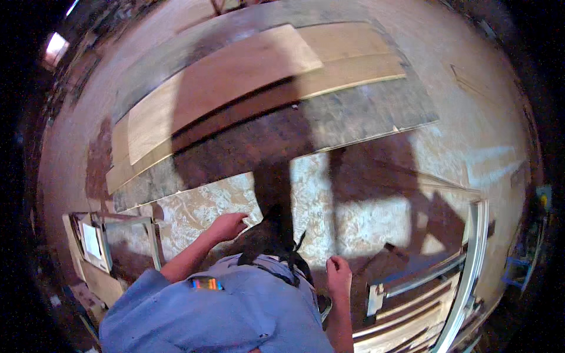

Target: The person picks up a long wooden plank, carries it to a table saw, and cuts it into smaller pieces. The person then stacks the cut pieces on a workbench.

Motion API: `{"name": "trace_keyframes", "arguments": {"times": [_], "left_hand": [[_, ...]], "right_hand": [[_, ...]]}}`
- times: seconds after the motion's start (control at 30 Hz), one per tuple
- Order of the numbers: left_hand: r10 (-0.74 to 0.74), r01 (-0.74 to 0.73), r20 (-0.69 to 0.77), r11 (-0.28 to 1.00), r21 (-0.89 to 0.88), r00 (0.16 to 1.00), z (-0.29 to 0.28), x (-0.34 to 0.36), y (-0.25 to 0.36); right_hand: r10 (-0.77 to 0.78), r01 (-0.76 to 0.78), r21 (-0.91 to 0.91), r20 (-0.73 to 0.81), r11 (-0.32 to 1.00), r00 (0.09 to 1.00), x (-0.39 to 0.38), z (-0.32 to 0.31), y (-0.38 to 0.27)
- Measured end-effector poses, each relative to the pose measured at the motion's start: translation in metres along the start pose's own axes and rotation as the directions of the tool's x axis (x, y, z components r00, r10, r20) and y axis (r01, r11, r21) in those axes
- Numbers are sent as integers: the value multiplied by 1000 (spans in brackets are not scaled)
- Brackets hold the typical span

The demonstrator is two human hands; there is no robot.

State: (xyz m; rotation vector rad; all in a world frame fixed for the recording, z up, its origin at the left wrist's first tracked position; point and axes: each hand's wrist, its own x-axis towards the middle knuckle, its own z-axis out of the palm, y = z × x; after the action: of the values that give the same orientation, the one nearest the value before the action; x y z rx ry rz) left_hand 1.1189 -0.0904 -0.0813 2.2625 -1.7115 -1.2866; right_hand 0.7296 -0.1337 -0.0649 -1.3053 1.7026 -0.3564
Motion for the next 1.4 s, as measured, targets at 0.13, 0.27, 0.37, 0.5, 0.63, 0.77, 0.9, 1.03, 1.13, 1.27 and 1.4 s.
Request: {"name": "trace_keyframes", "arguments": {"times": [0.13,0.27,0.37,0.5,0.63,0.77,0.9,1.03,1.13,1.27,1.4], "left_hand": [[89,-92,-69,995,-36,994,-61,63,40],[147,-147,-130,989,14,981,-107,111,64],[221,-218,-82,975,43,972,-120,148,90],[285,-275,-96,956,100,954,-124,177,137],[228,-226,-83,974,28,970,-118,220,208],[234,-232,-35,972,41,972,-115,269,291],[412,-418,69,896,148,908,-115,321,372],[470,-494,156,837,235,869,-115,374,437],[560,-600,241,785,150,793,-115,417,486],[697,-716,248,698,-16,673,-97,467,577],[732,-805,398,593,26,552,-63,506,669]], "right_hand": [[30,-29,36,-25,999,999,28,2,-29],[90,-91,-23,-52,996,995,53,-7,-55],[194,-196,-39,-37,980,980,78,-26,-67],[140,-140,14,-31,990,990,134,-52,-77],[85,-81,56,-77,995,993,210,-100,-76],[61,-41,140,-145,989,988,266,-174,-78],[80,-15,204,-318,979,945,292,-248,-68],[150,-69,207,-407,976,901,300,-296,-54],[260,-159,250,-444,955,857,290,-308,-50],[333,-197,317,-464,928,821,291,-322,-49],[275,-132,336,-424,932,863,314,-351,-55]]}}
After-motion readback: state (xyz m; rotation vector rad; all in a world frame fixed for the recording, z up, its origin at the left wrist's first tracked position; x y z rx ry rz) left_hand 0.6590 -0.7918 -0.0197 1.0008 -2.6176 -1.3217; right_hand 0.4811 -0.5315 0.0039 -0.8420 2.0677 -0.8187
